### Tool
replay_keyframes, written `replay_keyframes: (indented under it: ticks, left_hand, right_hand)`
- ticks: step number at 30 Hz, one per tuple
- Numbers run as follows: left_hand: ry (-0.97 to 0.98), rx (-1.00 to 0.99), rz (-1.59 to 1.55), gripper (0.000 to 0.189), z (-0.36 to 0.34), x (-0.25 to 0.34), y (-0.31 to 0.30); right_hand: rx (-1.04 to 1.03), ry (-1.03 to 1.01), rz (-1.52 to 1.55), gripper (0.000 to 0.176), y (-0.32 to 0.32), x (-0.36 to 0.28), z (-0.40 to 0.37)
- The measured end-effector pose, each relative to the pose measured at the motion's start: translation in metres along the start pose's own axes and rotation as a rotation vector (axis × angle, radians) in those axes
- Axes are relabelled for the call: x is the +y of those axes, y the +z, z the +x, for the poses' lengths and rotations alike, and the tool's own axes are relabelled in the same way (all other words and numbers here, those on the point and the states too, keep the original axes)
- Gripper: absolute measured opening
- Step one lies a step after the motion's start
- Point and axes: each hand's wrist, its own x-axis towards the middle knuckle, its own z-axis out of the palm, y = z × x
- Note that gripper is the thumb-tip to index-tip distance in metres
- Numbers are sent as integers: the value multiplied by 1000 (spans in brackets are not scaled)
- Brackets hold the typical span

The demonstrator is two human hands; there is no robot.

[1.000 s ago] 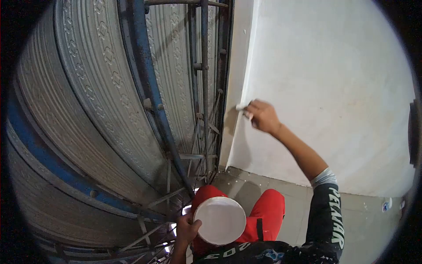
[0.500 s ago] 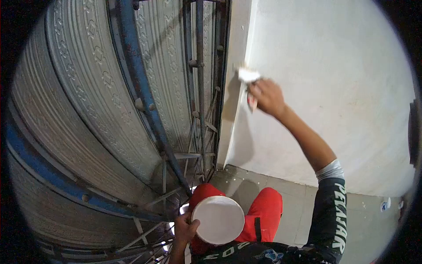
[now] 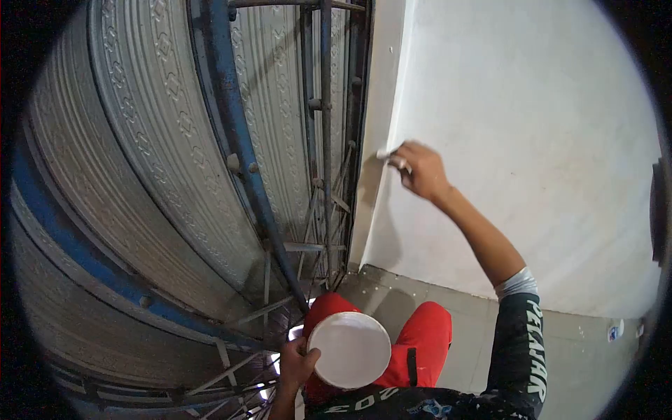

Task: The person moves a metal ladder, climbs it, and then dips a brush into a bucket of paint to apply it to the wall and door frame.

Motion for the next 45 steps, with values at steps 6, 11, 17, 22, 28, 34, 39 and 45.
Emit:
replay_keyframes:
  ticks: [6,11,17,22,28,34,39,45]
  left_hand:
    - [-39,-37,203,28,4,-9,-4]
    - [-21,1,16,27,0,6,-2]
    - [-46,-13,13,27,1,-11,-5]
    - [-23,-35,28,27,4,-24,-4]
    - [31,-14,22,32,4,-16,-3]
    - [33,-35,73,29,4,-6,-5]
    - [20,0,10,26,0,3,-4]
    - [-4,8,0,27,2,-8,-3]
  right_hand:
    - [392,-121,-225,15,-46,-7,69]
    - [364,-259,-352,27,-36,-8,67]
    - [-163,-358,-342,22,40,-22,-25]
    - [-281,-142,-175,26,41,-40,-33]
    - [48,-81,-254,31,-20,-12,43]
    - [363,-294,-455,22,-56,-5,104]
    - [131,-359,-451,23,-7,-13,49]
    - [-346,-90,-134,22,47,-42,-33]
